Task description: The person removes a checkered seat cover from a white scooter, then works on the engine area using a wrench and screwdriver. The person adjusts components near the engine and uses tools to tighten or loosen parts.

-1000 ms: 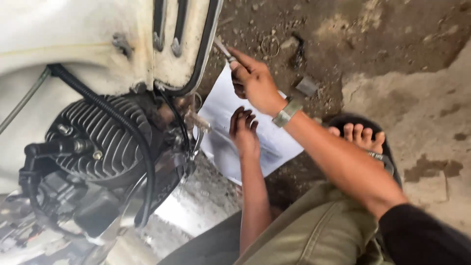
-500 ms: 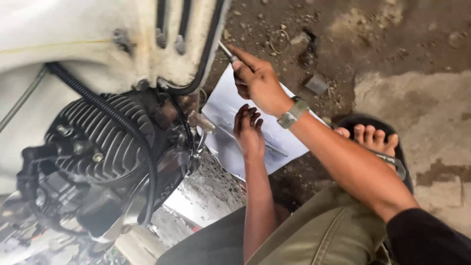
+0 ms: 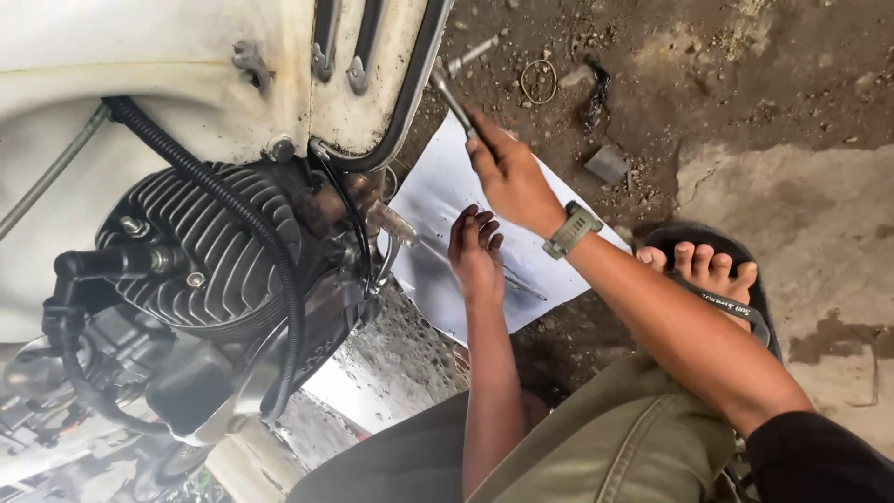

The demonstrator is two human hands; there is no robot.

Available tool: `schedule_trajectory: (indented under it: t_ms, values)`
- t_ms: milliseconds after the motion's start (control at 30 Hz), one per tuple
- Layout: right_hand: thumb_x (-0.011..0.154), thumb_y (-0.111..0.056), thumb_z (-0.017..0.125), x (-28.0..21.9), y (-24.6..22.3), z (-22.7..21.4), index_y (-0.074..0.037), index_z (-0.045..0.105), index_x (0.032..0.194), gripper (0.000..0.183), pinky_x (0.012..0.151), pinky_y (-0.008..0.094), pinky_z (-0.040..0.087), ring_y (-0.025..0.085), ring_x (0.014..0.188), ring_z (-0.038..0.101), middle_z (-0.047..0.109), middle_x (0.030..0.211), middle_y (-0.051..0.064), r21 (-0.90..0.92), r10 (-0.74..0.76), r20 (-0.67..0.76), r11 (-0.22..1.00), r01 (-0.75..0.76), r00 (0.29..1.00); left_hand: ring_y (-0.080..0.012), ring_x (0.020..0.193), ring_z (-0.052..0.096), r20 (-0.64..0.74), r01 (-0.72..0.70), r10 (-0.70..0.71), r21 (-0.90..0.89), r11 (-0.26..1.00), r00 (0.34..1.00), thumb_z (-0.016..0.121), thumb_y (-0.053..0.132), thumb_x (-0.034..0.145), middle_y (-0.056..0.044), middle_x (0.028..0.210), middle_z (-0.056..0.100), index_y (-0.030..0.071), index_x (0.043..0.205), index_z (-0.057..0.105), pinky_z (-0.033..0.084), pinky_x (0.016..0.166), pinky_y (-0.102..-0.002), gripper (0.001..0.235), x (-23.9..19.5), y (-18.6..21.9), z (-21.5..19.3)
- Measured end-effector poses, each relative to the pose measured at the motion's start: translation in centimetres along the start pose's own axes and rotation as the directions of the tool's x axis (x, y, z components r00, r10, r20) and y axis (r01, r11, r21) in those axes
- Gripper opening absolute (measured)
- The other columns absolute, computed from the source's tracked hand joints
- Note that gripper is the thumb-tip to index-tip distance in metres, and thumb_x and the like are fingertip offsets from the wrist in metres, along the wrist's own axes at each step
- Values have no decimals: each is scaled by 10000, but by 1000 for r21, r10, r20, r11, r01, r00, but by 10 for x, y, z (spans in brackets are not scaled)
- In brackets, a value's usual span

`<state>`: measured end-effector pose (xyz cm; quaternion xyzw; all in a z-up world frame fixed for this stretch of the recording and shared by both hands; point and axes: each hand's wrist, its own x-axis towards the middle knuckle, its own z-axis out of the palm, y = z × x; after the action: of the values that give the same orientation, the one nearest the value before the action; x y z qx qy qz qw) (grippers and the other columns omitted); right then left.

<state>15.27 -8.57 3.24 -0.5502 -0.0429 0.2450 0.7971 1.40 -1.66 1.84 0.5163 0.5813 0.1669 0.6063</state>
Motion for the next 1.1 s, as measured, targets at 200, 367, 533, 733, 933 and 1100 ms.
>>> schedule_trajectory:
  t_ms: [200, 367, 533, 733, 933, 1100]
  values:
    - [1036, -142, 496, -29, -3, 2, 52, 545, 1441, 452, 933, 609, 525, 507, 1147, 639, 667, 1221, 345, -165, 117, 51, 980, -107, 992, -217, 839, 702, 12, -4, 4, -14, 1000, 1000, 633, 226, 1014, -120, 985, 702, 54, 1183, 672, 565, 715, -347, 244, -12, 0, 3]
    - [1031, -159, 481, -36, 1, -3, 41, 531, 1461, 476, 855, 605, 553, 494, 1099, 666, 691, 1164, 333, -224, 202, 59, 957, -185, 977, -172, 863, 696, 12, 28, -29, 59, 998, 1000, 591, 262, 1026, -66, 987, 701, 81, 1215, 645, 534, 759, -316, 267, -11, -9, -5]
    - [1024, -166, 490, -34, 4, -6, 43, 529, 1456, 482, 831, 618, 551, 516, 1090, 656, 688, 1158, 341, -251, 195, 67, 953, -172, 979, -182, 889, 688, 11, 55, -56, 99, 994, 998, 593, 272, 1030, -64, 1016, 700, 93, 1228, 648, 511, 790, -353, 273, -12, -12, -3]
    - [1018, -188, 492, -35, 1, 5, 71, 544, 1426, 486, 742, 602, 574, 516, 982, 697, 705, 1076, 345, -325, 183, 126, 936, -134, 975, -238, 906, 697, 4, 45, -46, 51, 998, 999, 642, 270, 1016, -105, 1005, 704, 69, 1184, 672, 534, 826, -414, 264, -22, 3, 10]
    - [988, -176, 505, -42, 15, 9, 57, 572, 1405, 482, 652, 554, 583, 473, 878, 728, 732, 985, 295, -556, 174, 216, 831, -26, 961, -237, 869, 692, -14, 43, -42, 42, 998, 999, 649, 278, 1030, -113, 974, 708, 73, 1148, 690, 529, 804, -414, 239, -13, -5, 5]
    - [972, -174, 507, -49, 44, 10, 26, 581, 1405, 483, 617, 512, 592, 431, 833, 733, 726, 918, 248, -702, 162, 310, 704, 110, 937, -187, 723, 609, -137, 42, -27, 110, 993, 990, 639, 293, 1028, -64, 818, 626, 84, 1049, 708, 454, 669, -347, 222, -7, -15, -3]
